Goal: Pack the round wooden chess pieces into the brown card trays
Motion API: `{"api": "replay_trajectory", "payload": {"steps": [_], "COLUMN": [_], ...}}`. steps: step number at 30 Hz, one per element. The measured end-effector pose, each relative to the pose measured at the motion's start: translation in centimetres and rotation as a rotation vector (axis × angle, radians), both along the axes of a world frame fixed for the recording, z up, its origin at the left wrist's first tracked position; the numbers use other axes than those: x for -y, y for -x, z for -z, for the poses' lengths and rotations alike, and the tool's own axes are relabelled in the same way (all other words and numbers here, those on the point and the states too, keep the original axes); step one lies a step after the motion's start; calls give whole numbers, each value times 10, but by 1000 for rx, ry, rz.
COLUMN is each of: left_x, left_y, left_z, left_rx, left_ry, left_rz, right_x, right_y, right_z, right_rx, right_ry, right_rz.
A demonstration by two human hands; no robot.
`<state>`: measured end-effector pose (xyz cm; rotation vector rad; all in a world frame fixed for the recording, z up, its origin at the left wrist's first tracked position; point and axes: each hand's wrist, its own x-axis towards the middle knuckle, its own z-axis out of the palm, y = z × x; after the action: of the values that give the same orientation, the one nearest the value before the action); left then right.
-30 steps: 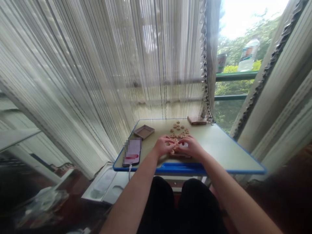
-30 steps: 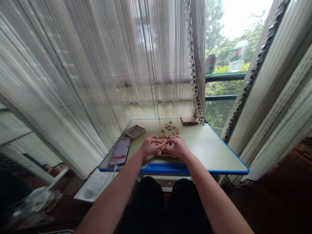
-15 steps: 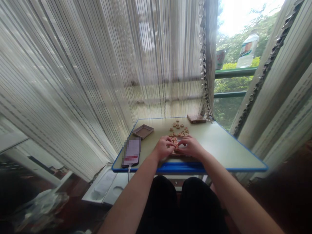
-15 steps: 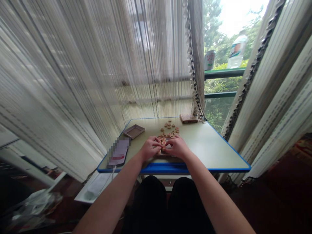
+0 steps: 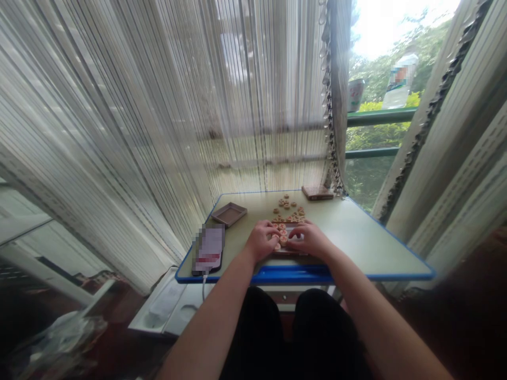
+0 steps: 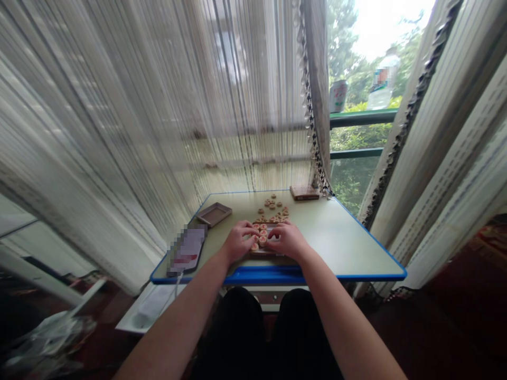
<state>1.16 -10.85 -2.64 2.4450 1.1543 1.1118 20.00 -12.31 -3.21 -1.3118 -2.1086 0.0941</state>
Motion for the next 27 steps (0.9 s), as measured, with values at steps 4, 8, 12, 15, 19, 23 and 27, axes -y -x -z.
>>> {"api": "replay_trajectory", "payload": {"steps": [4,8,12,15,19,23,27], "left_x": [-3,-5,-6,-7,-8,-8,-8], "left_y": [0,2,2,2,2,1,0], "left_z": [0,1,1,1,2,2,2], "left_rx": [25,32,11,-7,-3,3,-11], "left_ry": [-21,-62,-53,-42,-53,-60,-61], "left_rz": [-74,-117,-129,-134,-127,-133,-132], "right_x": [1,1,0,0,-2,-4,-5], "right_y": [1,2,2,2,2,2,3], "right_z": [-2,-3,-5,-4,-2,0,1], "right_rx": [44,63,65,68,79,81,88], "right_ry": [21,30,46,48,45,34,23], "right_rz": [-31,-58,-58,-45,-58,-60,-53]}}
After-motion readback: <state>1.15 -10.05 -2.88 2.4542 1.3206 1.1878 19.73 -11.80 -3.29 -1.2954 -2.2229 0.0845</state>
